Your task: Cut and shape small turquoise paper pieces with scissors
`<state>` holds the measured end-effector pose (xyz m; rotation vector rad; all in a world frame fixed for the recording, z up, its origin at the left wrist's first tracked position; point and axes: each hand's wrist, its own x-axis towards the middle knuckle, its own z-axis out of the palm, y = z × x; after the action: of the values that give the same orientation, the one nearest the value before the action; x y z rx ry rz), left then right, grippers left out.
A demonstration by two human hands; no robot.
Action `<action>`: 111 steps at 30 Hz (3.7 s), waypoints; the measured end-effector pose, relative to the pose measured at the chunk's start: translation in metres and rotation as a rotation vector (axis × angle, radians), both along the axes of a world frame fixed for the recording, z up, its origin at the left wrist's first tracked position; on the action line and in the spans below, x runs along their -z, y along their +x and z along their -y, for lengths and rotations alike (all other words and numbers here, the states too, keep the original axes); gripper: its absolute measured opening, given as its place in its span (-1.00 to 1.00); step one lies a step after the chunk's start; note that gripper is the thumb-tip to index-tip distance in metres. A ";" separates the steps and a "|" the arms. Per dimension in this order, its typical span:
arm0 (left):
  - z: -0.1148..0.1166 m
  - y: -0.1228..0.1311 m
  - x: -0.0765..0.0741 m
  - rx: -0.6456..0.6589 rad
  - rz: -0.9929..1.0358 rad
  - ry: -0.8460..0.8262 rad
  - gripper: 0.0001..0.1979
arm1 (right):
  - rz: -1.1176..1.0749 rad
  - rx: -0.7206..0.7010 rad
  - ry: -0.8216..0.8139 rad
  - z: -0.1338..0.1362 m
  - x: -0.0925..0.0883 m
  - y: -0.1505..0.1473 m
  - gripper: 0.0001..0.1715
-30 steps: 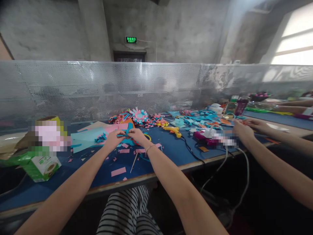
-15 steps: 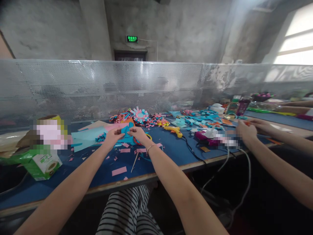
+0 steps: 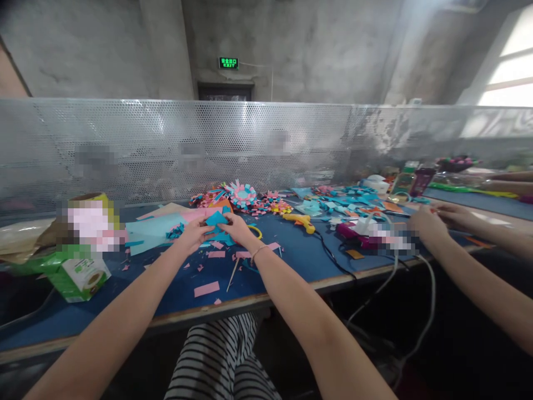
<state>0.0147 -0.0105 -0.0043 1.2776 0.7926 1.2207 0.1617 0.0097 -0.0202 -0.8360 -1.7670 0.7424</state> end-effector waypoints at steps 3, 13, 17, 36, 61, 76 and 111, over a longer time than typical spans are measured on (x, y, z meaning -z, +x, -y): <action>0.001 0.000 -0.001 -0.030 0.028 -0.020 -0.72 | -0.064 -0.018 -0.045 -0.001 0.000 0.000 -0.77; -0.009 -0.005 0.005 -0.115 -0.010 0.027 -0.76 | -0.319 -0.128 -0.313 -0.008 0.006 -0.003 -0.74; -0.004 -0.005 0.000 -0.031 -0.020 0.024 -0.74 | -0.418 -0.154 -0.384 -0.003 0.001 -0.002 -0.79; -0.008 -0.005 0.003 -0.176 -0.113 0.148 -0.71 | -0.384 -0.150 -0.424 0.003 -0.003 -0.002 -0.83; -0.008 -0.009 -0.001 -0.180 -0.047 0.013 -0.73 | -0.201 -0.050 -0.265 0.005 -0.007 0.000 -0.88; -0.009 -0.010 0.002 -0.215 -0.362 0.164 -0.75 | 0.023 0.020 -0.163 0.003 -0.005 -0.002 -0.87; -0.009 -0.012 0.001 -0.169 -0.325 0.071 -0.78 | 0.048 0.062 -0.092 0.009 -0.008 0.004 -0.79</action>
<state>0.0032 -0.0020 -0.0050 1.5144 1.1182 1.1972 0.1655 0.0010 -0.0122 -0.9733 -1.7517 0.7734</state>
